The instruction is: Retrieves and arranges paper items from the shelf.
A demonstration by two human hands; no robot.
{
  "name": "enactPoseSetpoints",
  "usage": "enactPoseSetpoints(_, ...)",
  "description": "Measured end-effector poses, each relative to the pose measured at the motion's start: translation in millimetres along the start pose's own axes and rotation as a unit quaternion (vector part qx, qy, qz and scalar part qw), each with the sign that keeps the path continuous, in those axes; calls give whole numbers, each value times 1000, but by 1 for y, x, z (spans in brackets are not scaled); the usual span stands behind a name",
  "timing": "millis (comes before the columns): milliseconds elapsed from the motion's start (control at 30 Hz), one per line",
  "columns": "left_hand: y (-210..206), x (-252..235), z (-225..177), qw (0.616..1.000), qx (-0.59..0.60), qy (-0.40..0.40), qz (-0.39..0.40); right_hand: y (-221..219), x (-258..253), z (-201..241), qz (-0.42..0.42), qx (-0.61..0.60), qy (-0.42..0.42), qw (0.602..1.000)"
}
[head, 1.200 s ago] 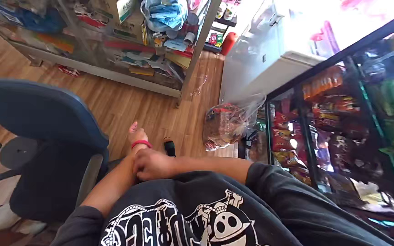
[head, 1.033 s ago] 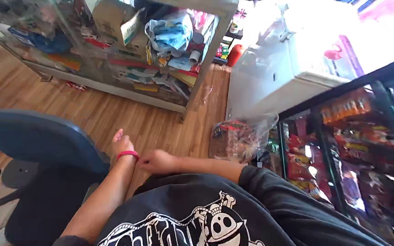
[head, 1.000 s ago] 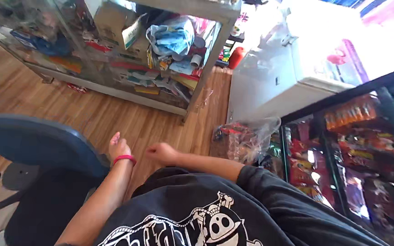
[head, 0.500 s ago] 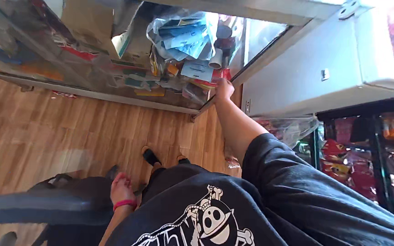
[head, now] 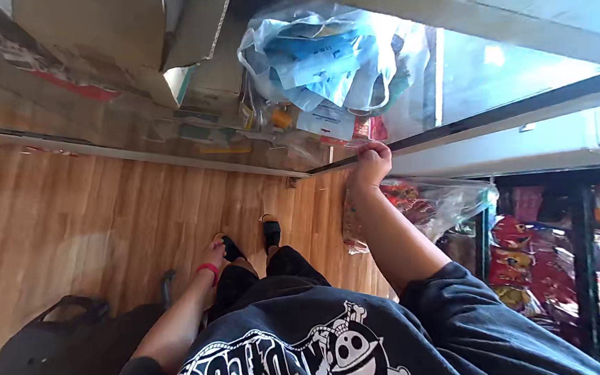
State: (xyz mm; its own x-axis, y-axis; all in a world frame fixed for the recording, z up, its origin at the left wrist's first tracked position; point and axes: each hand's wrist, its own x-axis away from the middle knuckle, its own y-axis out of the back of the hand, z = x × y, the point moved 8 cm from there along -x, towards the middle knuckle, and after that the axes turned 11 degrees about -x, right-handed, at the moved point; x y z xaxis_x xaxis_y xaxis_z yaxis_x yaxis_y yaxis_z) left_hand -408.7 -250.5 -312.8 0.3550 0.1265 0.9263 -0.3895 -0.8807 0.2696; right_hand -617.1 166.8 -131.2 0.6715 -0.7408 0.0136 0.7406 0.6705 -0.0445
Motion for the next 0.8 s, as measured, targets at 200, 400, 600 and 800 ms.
enactPoseSetpoints(200,-34,-56,7,962,-247,-64,102,-45,32,-11,122,-30,8,992)
enactPoseSetpoints(400,-30,-124,52,931,-357,-34,74,-119,90,-26,238,-37,-29,970)
enactPoseSetpoints(600,-44,-161,91,948,-307,-11,81,-202,157,-37,418,-72,24,905)
enactPoseSetpoints(800,-25,-194,91,949,-315,10,12,-273,214,-49,467,-112,100,871)
